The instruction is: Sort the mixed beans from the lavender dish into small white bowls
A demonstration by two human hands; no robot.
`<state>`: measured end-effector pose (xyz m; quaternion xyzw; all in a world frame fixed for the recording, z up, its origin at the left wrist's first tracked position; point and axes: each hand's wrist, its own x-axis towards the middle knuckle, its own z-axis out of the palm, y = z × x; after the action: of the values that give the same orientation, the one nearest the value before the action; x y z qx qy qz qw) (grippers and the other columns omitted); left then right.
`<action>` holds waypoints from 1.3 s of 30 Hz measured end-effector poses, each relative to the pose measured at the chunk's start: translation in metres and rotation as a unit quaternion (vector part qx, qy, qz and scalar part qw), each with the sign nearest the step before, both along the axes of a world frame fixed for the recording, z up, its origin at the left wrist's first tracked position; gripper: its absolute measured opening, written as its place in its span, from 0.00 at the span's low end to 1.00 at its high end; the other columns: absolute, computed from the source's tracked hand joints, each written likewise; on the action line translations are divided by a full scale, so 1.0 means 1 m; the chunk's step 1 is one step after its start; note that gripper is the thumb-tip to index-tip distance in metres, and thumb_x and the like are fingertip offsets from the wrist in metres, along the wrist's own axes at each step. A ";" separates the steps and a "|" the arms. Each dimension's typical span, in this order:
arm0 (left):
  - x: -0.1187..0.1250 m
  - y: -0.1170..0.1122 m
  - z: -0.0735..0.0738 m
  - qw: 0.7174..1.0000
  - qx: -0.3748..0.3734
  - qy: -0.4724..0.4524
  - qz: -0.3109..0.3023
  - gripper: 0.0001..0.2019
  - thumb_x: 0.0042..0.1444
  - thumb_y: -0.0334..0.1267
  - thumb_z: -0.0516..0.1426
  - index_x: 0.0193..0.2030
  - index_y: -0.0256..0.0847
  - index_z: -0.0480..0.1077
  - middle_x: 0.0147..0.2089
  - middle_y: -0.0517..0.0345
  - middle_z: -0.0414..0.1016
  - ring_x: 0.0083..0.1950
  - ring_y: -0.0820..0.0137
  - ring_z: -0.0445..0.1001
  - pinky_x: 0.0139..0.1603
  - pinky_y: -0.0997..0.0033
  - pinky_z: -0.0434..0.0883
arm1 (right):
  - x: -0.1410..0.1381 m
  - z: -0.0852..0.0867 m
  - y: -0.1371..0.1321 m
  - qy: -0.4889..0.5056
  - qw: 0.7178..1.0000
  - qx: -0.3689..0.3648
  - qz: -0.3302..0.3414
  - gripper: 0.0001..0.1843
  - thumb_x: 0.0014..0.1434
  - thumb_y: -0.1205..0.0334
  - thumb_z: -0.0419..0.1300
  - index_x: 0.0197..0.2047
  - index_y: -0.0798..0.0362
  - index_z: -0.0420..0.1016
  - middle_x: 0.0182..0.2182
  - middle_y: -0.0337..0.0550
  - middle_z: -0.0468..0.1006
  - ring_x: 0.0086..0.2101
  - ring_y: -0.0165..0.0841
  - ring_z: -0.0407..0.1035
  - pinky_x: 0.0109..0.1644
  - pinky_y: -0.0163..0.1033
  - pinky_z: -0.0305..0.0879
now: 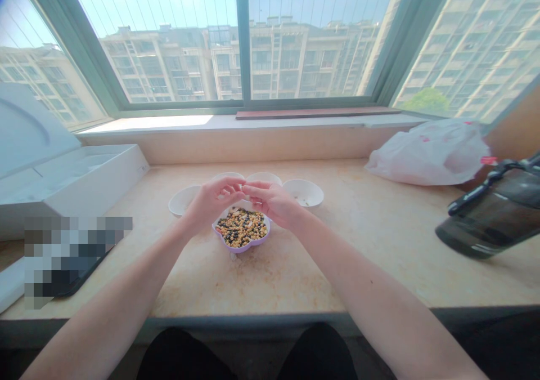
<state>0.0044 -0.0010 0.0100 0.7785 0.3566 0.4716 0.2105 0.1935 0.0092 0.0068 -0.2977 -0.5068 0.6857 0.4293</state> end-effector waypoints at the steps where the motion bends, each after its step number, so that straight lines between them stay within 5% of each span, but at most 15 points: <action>1: 0.000 0.000 -0.001 1.000 0.013 0.008 0.007 0.09 0.62 0.37 0.63 0.48 0.43 0.80 0.38 0.56 0.82 0.38 0.72 0.79 0.40 0.71 0.75 | -0.001 -0.001 0.000 -0.002 1.000 -0.001 -0.004 0.17 0.47 0.52 0.78 0.36 0.52 0.81 0.29 0.36 0.75 0.31 0.25 0.66 0.33 0.34 0.60; 9: -0.007 0.005 -0.001 0.997 0.070 0.029 0.008 0.07 0.65 0.40 0.62 0.44 0.43 0.81 0.38 0.55 0.81 0.37 0.72 0.77 0.40 0.71 0.74 | -0.002 -0.004 -0.002 0.001 1.000 0.010 0.008 0.16 0.48 0.56 0.77 0.39 0.53 0.84 0.33 0.38 0.78 0.30 0.25 0.64 0.33 0.33 0.59; 17: -0.007 0.001 0.008 0.999 0.041 -0.005 0.035 0.07 0.62 0.41 0.62 0.40 0.40 0.79 0.40 0.55 0.82 0.38 0.72 0.78 0.39 0.73 0.74 | 0.000 -0.004 0.001 -0.070 0.996 0.046 -0.017 0.14 0.54 0.51 0.71 0.37 0.52 0.83 0.32 0.40 0.79 0.28 0.26 0.64 0.34 0.35 0.61; 19: -0.010 0.002 0.012 0.998 0.017 -0.014 0.059 0.07 0.61 0.41 0.63 0.40 0.39 0.78 0.38 0.55 0.83 0.38 0.72 0.78 0.40 0.72 0.75 | 0.000 -0.006 0.002 -0.185 0.973 0.125 -0.058 0.11 0.58 0.52 0.68 0.37 0.52 0.84 0.31 0.41 0.80 0.27 0.28 0.65 0.34 0.37 0.61; 22: -0.021 0.007 0.019 0.993 -0.005 0.005 0.120 0.07 0.60 0.40 0.62 0.38 0.38 0.77 0.37 0.55 0.83 0.37 0.71 0.79 0.42 0.71 0.75 | 0.001 -0.011 0.001 -0.381 0.871 0.295 -0.094 0.08 0.60 0.61 0.64 0.38 0.51 0.85 0.32 0.43 0.83 0.32 0.33 0.71 0.39 0.39 0.64; 24: -0.031 0.010 0.022 0.983 -0.017 0.051 0.174 0.07 0.61 0.39 0.61 0.37 0.38 0.78 0.36 0.54 0.83 0.37 0.69 0.79 0.43 0.69 0.75 | 0.000 -0.014 -0.001 -0.449 0.815 0.361 -0.067 0.12 0.60 0.68 0.60 0.41 0.51 0.86 0.36 0.44 0.84 0.35 0.35 0.74 0.42 0.39 0.66; 28: -0.051 0.018 0.025 0.946 -0.070 0.198 0.249 0.08 0.62 0.39 0.60 0.39 0.40 0.80 0.40 0.52 0.84 0.42 0.64 0.80 0.48 0.65 0.73 | 0.000 -0.012 -0.008 -0.507 0.761 0.404 0.013 0.19 0.55 0.74 0.57 0.43 0.51 0.86 0.42 0.45 0.85 0.41 0.37 0.76 0.46 0.39 0.68; 33: -0.066 0.023 0.024 0.887 -0.138 0.318 0.304 0.12 0.63 0.39 0.56 0.42 0.42 0.82 0.45 0.49 0.84 0.47 0.60 0.79 0.46 0.66 0.71 | 0.004 -0.003 -0.011 -0.520 0.740 0.418 0.085 0.16 0.52 0.71 0.60 0.40 0.50 0.87 0.39 0.45 0.85 0.40 0.38 0.75 0.44 0.39 0.66; 39: -0.069 0.027 0.018 0.807 -0.238 0.438 0.316 0.12 0.60 0.35 0.55 0.40 0.39 0.81 0.37 0.48 0.81 0.38 0.62 0.78 0.33 0.68 0.66 | 0.006 0.000 -0.010 -0.520 0.739 0.399 0.154 0.10 0.55 0.65 0.63 0.37 0.49 0.87 0.33 0.41 0.82 0.34 0.35 0.73 0.38 0.38 0.62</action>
<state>-0.0650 0.0258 0.0277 0.6721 0.7384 0.0211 0.0504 0.1993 -0.0009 0.0071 -0.3272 -0.9176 0.2155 0.0671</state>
